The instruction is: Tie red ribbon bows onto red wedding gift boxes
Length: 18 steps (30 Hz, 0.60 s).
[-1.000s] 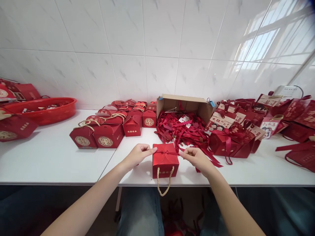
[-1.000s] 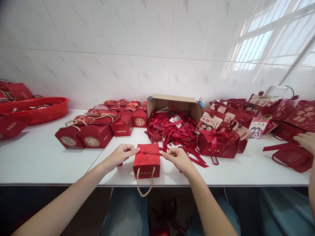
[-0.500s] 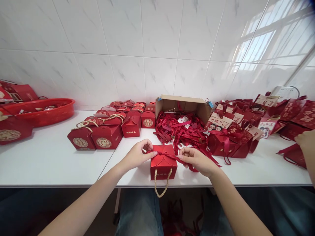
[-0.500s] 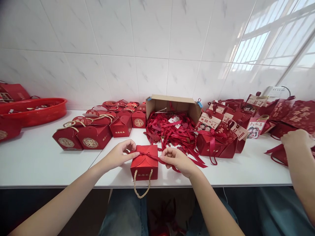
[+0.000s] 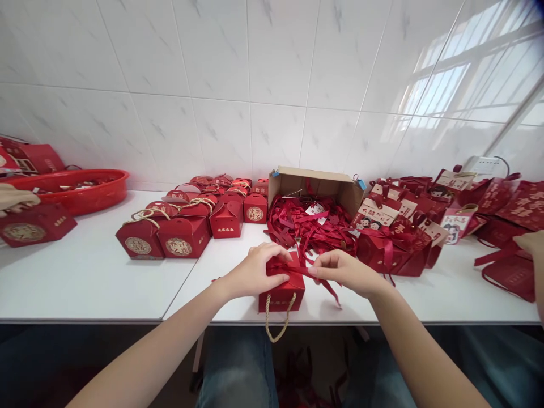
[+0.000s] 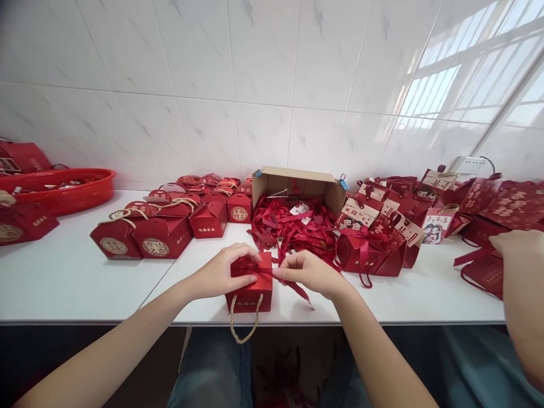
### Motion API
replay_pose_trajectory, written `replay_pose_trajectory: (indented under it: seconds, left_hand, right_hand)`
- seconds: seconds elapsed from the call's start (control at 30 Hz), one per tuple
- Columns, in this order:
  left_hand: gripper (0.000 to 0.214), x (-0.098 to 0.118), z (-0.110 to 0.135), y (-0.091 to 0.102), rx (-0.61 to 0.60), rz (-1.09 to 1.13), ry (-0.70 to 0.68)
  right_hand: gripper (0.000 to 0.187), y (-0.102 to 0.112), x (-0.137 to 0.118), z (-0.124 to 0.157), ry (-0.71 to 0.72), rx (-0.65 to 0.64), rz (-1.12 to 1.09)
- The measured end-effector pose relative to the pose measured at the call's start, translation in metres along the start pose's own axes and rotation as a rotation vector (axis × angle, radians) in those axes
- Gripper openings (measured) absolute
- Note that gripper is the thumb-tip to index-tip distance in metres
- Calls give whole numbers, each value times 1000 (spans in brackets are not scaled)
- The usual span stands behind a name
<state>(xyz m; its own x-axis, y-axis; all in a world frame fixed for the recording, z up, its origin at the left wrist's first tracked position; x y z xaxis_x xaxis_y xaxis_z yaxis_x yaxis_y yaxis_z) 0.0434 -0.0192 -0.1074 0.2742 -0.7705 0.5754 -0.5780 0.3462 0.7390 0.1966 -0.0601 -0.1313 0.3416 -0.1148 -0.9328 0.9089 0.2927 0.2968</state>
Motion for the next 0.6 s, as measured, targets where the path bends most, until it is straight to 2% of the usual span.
replay_pose_trajectory:
  seconds: [0.1, 0.23, 0.43, 0.6]
  left_hand:
    - [26, 2, 1, -4, 8, -14, -7]
    - [29, 9, 0, -2, 127, -117, -41]
    - [9, 26, 0, 12, 337, -277, -205]
    - [6, 24, 4, 19, 393, -330, -229]
  right_hand:
    - [29, -8, -2, -5, 60, -54, -270]
    - [26, -25, -3, -10, 107, -149, -479]
    - [34, -28, -6, -4, 147, -126, -455]
    - [34, -15, -6, -1, 106, 80, -270]
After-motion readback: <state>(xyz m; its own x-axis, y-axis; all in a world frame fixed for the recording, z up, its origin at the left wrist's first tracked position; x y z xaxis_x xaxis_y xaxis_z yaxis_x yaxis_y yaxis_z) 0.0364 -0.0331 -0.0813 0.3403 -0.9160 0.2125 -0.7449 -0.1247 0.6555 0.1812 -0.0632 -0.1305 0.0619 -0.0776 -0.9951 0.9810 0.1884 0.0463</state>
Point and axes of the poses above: each hand's wrist, its own z-axis away from the middle knuckle, its own y-axis out of the back of the hand, x = y × z, the point moved 7 cm from there along -z, towards the middle knuckle, and after that the axes turned 8 degrees about -y, right-handed, at the moved point
